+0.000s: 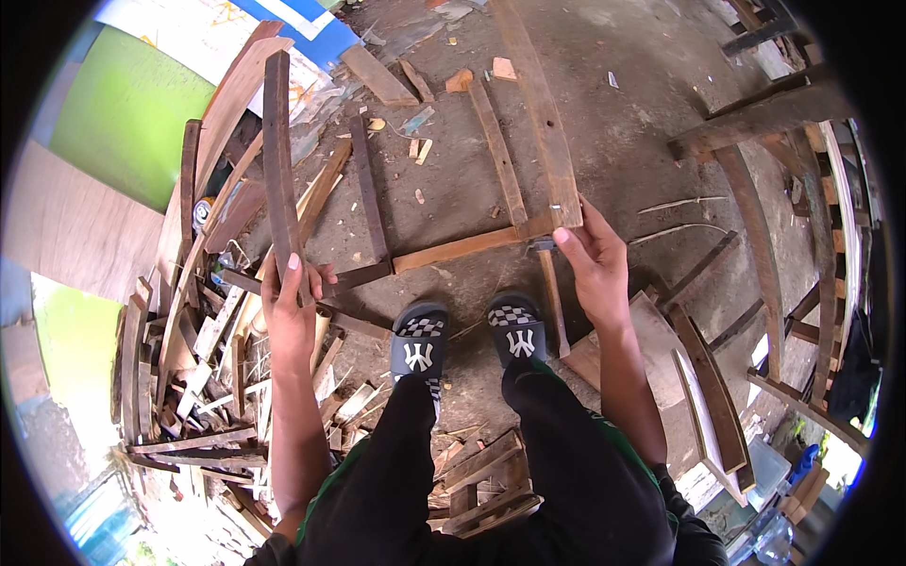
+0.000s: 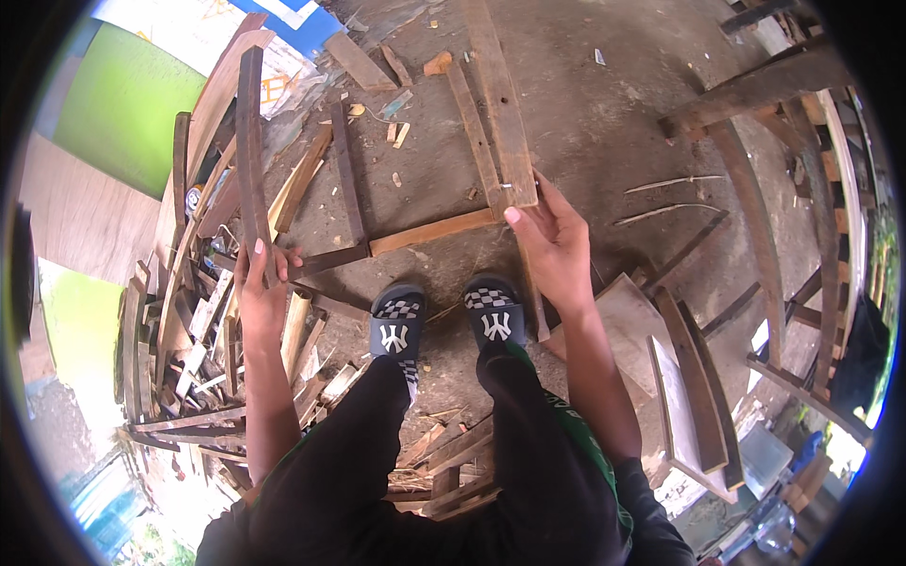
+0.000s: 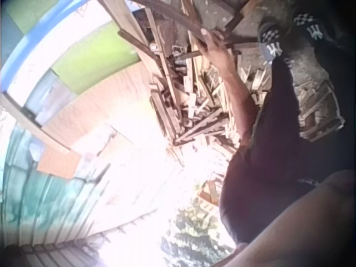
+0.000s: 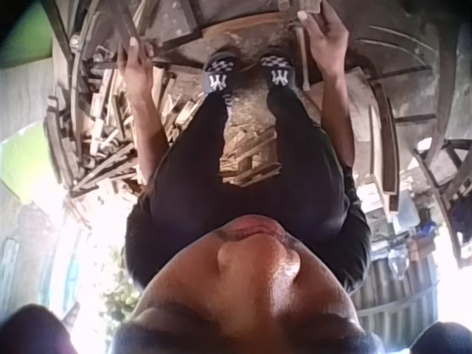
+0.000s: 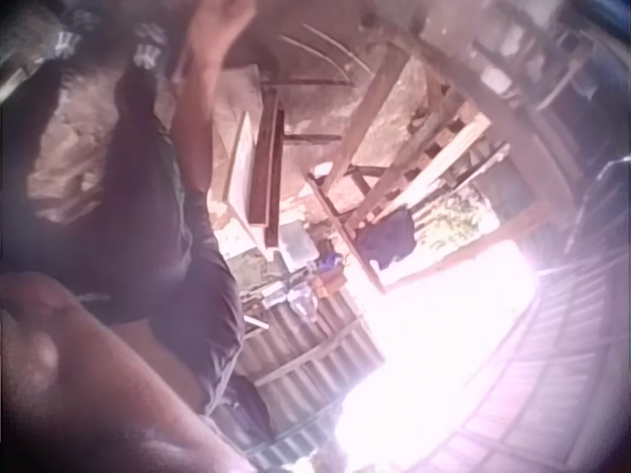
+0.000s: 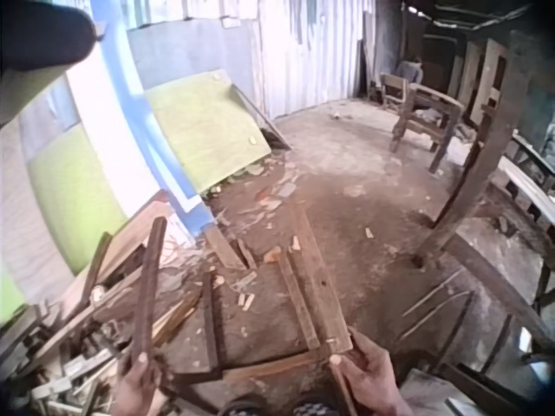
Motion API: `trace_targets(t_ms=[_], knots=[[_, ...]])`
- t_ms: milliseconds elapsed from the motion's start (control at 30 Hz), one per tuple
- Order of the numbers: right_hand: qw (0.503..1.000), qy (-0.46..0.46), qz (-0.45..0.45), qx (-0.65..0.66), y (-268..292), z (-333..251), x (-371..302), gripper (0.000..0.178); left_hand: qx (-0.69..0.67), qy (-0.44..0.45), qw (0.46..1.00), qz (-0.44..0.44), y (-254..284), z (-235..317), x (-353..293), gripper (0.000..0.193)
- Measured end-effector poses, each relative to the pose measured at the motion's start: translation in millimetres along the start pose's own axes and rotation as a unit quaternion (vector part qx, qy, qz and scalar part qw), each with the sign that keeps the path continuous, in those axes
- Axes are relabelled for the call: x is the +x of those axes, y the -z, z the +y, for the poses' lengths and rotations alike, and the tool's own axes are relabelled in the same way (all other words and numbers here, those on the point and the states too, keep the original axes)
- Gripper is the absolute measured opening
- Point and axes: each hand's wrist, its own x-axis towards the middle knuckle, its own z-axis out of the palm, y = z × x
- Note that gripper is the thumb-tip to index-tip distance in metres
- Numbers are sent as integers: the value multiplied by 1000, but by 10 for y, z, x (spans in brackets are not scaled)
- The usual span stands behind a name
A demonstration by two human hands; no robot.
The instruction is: The person assembles a small wooden frame by hand, aligning pieces and securing them with a hammer and nails. They repeatedly adjust the frame and hammer nails into joints to hold the structure together.
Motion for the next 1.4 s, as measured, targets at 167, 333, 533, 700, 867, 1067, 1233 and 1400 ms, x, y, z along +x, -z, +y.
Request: trace_targets(t_ms=[167,333,533,700,867,1067,1233,1400], knots=[[999,-6,11,-40,4,77,-16,59,-23,-7,1000,-15,7,-3,-50,45],[997,32,6,-74,42,44,49,66,-81,-37,995,-34,4,-166,-151,63],[959,68,-2,-275,-110,-178,287,74,179,-85,980,-17,176,-733,-227,57],[969,46,16,-242,-123,-132,246,69,208,-218,953,-28,32,-720,-126,35],[981,80,2,-175,-142,-21,129,64,284,-251,923,-62,-137,-127,-103,17],[995,-59,15,80,-112,392,64,60,461,-397,794,1,-325,388,-226,30],[951,-95,20,293,-142,878,26,57,443,-457,762,-118,-806,651,-170,47],[977,-143,49,149,-86,956,284,58,497,-404,747,-180,-1107,610,-183,43]])
